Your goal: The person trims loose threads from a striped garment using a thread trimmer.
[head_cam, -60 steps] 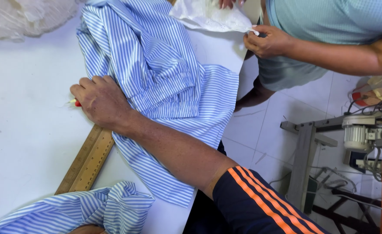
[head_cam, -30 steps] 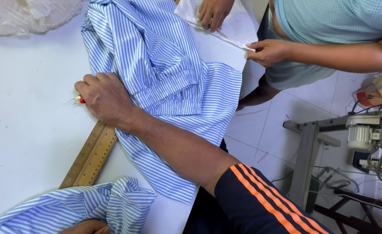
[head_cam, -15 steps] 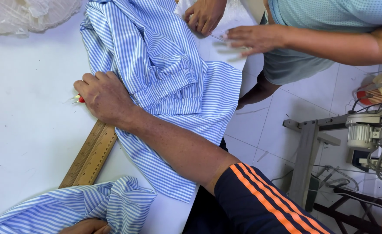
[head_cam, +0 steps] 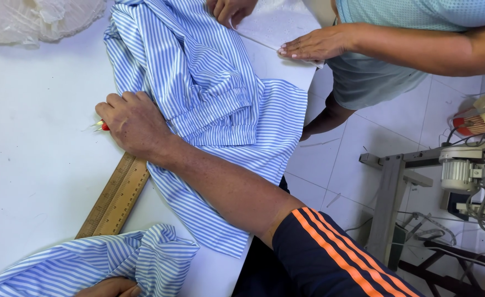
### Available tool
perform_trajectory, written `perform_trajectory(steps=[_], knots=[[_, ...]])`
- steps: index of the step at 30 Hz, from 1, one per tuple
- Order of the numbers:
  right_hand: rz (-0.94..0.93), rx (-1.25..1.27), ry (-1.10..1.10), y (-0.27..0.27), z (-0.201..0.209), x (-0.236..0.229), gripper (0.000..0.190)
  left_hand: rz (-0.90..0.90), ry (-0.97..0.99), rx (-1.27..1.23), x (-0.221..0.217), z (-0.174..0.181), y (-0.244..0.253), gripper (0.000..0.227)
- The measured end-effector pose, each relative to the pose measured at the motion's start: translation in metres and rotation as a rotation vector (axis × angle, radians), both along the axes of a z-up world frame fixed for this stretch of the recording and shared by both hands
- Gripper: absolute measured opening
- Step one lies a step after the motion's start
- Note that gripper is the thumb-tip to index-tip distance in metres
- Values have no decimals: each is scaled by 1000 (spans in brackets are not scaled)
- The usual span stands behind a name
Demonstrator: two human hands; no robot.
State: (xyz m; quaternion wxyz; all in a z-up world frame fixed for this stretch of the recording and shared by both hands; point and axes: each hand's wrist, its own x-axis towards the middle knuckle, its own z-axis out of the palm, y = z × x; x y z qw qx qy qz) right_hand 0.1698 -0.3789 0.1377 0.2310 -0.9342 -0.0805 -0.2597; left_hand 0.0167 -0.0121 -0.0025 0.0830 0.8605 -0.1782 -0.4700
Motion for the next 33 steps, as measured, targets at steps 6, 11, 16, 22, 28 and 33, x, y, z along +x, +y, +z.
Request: perform_trajectory(steps=[6,11,16,22,28,33], knots=[[7,23,-18,2,-1,-2,11,144,-70,-93,-15,43,-19,28],[18,23,-18,-1,0,-2,13,192,-149,-237,-18,44,-22,22],[13,4,-33,0,-3,0,13,244,-195,-307,-19,60,-32,22],[43,17,16,-1,4,-3,8,207,-78,-523,-10,65,-25,19],[37,2,-72,0,-2,-2,17,222,-28,-647,-12,98,-44,22],[35,-19,-30,0,4,-7,4,514,28,-554,-22,155,-76,22]])
